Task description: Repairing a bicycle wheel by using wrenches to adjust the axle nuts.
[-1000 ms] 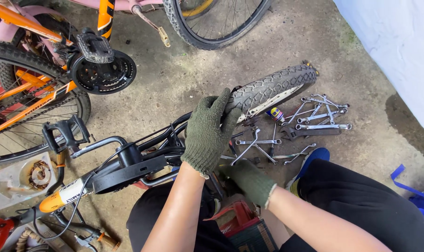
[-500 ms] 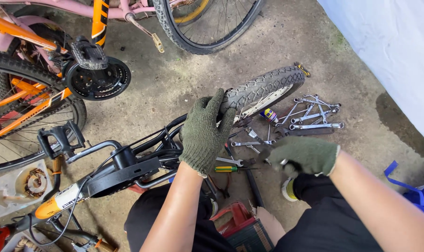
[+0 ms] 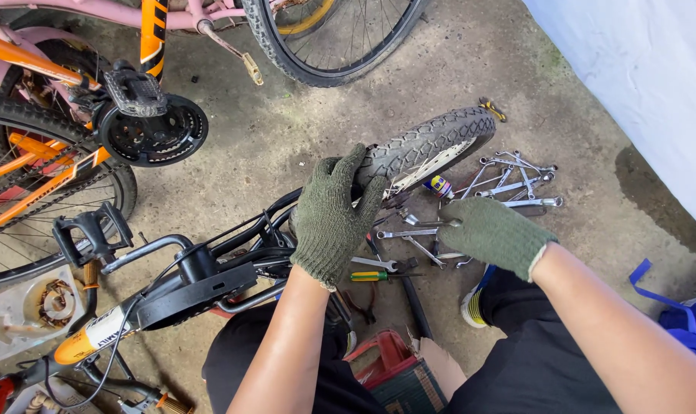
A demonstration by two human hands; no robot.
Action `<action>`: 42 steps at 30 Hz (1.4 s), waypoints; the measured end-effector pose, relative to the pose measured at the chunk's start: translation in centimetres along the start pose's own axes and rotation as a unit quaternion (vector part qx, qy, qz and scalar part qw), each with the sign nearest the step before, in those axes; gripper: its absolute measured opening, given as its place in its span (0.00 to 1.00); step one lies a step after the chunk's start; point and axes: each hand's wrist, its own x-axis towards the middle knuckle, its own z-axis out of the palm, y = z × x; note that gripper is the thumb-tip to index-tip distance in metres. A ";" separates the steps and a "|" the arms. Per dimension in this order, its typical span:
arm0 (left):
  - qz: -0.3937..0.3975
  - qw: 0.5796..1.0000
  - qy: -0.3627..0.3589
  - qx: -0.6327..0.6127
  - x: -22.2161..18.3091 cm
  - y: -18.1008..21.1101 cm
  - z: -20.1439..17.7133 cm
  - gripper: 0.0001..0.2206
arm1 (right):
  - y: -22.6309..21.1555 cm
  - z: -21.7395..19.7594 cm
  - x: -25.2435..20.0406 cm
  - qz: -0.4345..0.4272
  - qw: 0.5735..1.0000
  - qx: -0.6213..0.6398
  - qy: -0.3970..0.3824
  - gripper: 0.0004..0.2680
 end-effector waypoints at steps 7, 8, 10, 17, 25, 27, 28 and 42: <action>0.029 0.999 0.026 -0.004 -0.2 -0.5 0.6 0.20 | -2.9 0.5 -1.1 0.017 1.000 0.000 -0.004 0.05; 0.025 0.999 0.021 -0.003 -0.2 -0.5 0.7 0.21 | -3.1 0.5 -1.1 0.022 1.000 0.000 -0.005 0.06; 0.019 1.000 0.018 -0.002 -0.3 -0.5 0.7 0.22 | -3.2 0.4 -0.6 0.024 1.000 0.001 -0.008 0.06; 0.024 0.999 0.031 -0.002 -0.4 -0.1 0.7 0.20 | -2.1 -0.7 -0.4 0.053 0.998 -0.007 -0.016 0.06; 0.029 0.997 0.044 0.057 -0.5 0.0 1.6 0.28 | -2.4 -1.2 -0.1 0.085 0.996 -0.011 -0.021 0.07; 0.030 0.997 0.040 0.066 -0.6 -0.6 2.6 0.28 | -2.6 -1.3 0.1 0.096 0.995 -0.013 -0.026 0.08; 0.028 0.997 0.040 0.066 -0.6 -0.5 2.7 0.28 | -2.6 -1.4 0.5 0.094 0.995 -0.012 -0.027 0.08; 0.029 0.998 0.022 0.056 -0.6 -1.4 2.7 0.28 | -2.3 -2.9 0.3 0.157 0.987 -0.025 -0.039 0.09</action>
